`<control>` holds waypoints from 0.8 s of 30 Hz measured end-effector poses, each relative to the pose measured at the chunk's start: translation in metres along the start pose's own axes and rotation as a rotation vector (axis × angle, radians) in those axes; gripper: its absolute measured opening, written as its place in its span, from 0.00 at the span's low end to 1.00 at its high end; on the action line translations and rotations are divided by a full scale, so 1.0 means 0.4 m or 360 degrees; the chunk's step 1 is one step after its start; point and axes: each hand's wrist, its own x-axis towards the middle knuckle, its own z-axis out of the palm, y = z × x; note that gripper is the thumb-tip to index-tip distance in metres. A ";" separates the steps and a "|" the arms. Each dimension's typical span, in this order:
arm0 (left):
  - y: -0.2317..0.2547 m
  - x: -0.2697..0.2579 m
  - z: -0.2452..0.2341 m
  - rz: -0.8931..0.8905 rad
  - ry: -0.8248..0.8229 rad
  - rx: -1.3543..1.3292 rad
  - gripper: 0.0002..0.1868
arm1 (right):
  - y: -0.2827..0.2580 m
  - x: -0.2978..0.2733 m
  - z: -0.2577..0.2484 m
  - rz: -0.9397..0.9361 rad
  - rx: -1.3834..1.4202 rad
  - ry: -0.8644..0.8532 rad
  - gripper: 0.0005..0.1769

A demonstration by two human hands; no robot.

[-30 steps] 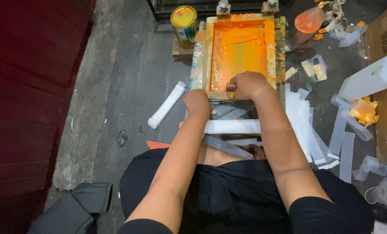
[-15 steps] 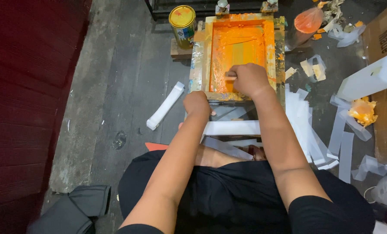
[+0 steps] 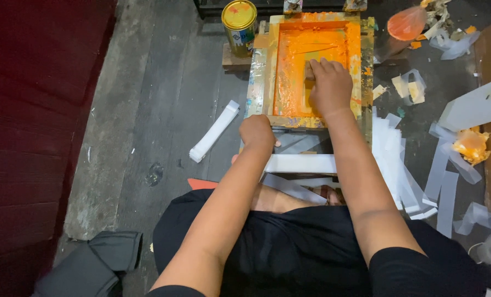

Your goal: The person sits on the floor and uses a small wooden block to spread orange glue from a wooden tray onto a white strip of material. They repeatedly dip the block into the glue and apply it to the strip, then lift the strip to inspect it.

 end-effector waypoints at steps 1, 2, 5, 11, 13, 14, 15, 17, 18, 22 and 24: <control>0.000 0.002 0.003 -0.0003 -0.0001 -0.0002 0.05 | -0.004 0.001 -0.002 -0.0003 0.0001 -0.0002 0.35; -0.001 0.004 0.007 -0.0001 0.0000 -0.0005 0.05 | -0.007 0.002 -0.003 0.0021 0.0014 -0.0045 0.35; -0.004 0.019 0.023 0.0010 -0.0013 -0.0032 0.06 | -0.007 0.006 0.009 0.0066 0.0019 -0.0145 0.36; -0.003 0.016 0.017 0.0021 -0.0033 -0.0027 0.07 | 0.020 0.012 0.070 0.0110 0.0001 -0.0437 0.41; -0.002 0.019 0.018 0.0026 -0.0040 -0.0018 0.07 | 0.040 0.012 0.100 0.0129 0.0027 -0.0514 0.40; -0.002 0.023 0.023 0.0018 -0.0042 -0.0026 0.08 | 0.055 0.012 0.117 0.0121 0.0023 -0.0571 0.42; -0.002 0.028 0.025 0.0011 -0.0041 -0.0034 0.08 | 0.069 0.015 0.133 0.0112 0.0018 -0.0627 0.43; 0.000 0.019 0.007 0.0002 -0.0036 -0.0034 0.09 | 0.038 0.016 0.060 0.0104 0.0017 -0.0698 0.41; 0.002 0.014 -0.002 -0.0006 -0.0033 -0.0033 0.09 | 0.024 0.017 0.022 0.0097 0.0018 -0.0769 0.39; 0.003 0.009 0.001 0.0003 -0.0022 -0.0023 0.08 | -0.048 0.017 -0.096 0.0141 0.0031 -0.0878 0.39; 0.005 0.002 -0.009 -0.0018 -0.0013 -0.0056 0.09 | -0.067 0.011 -0.124 0.0151 0.0029 -0.0956 0.36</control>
